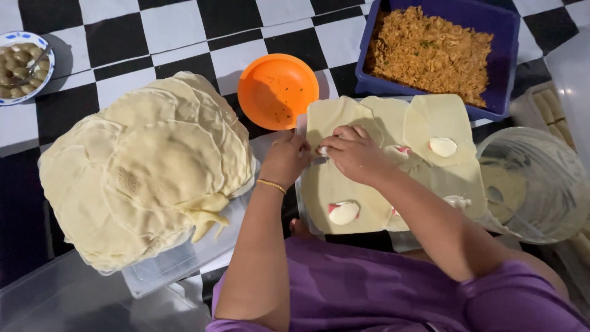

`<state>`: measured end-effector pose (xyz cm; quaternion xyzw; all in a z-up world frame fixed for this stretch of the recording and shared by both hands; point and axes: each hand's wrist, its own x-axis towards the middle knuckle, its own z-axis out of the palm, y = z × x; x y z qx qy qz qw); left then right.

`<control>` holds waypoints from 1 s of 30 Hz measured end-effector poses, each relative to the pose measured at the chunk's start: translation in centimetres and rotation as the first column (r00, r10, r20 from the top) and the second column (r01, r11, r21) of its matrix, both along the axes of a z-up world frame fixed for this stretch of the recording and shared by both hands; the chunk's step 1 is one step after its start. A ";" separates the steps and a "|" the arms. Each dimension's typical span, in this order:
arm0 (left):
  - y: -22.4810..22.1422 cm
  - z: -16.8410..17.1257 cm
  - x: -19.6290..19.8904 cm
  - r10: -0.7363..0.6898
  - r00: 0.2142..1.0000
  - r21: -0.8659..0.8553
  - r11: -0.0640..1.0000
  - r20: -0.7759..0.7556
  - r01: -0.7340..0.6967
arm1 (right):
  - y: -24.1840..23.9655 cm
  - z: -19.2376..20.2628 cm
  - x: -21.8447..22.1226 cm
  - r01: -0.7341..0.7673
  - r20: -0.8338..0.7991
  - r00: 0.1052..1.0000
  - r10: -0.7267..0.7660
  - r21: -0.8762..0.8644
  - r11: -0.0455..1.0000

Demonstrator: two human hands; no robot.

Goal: The person is assembling and rolling food items, likely spring rolls, by placing wrappers on a tray, applying filling, and rolling them tightly.

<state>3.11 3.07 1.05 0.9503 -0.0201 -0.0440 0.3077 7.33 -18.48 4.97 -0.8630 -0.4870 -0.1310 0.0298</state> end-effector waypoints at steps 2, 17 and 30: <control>-0.2 -1.4 0.1 -0.007 1.000 0.039 0.999 0.000 0.007 | -0.6 -0.5 0.5 0.061 -0.130 0.989 -0.066 -0.046 0.997; -4.6 0.2 -0.7 -0.218 0.912 0.351 0.932 0.346 0.089 | -9.2 -1.4 1.2 0.617 -0.125 0.768 -0.628 -0.121 0.778; -5.0 0.8 -1.4 -0.193 0.957 0.262 0.956 0.216 0.134 | -3.2 -0.1 -0.1 0.035 0.112 0.991 -0.067 0.263 0.964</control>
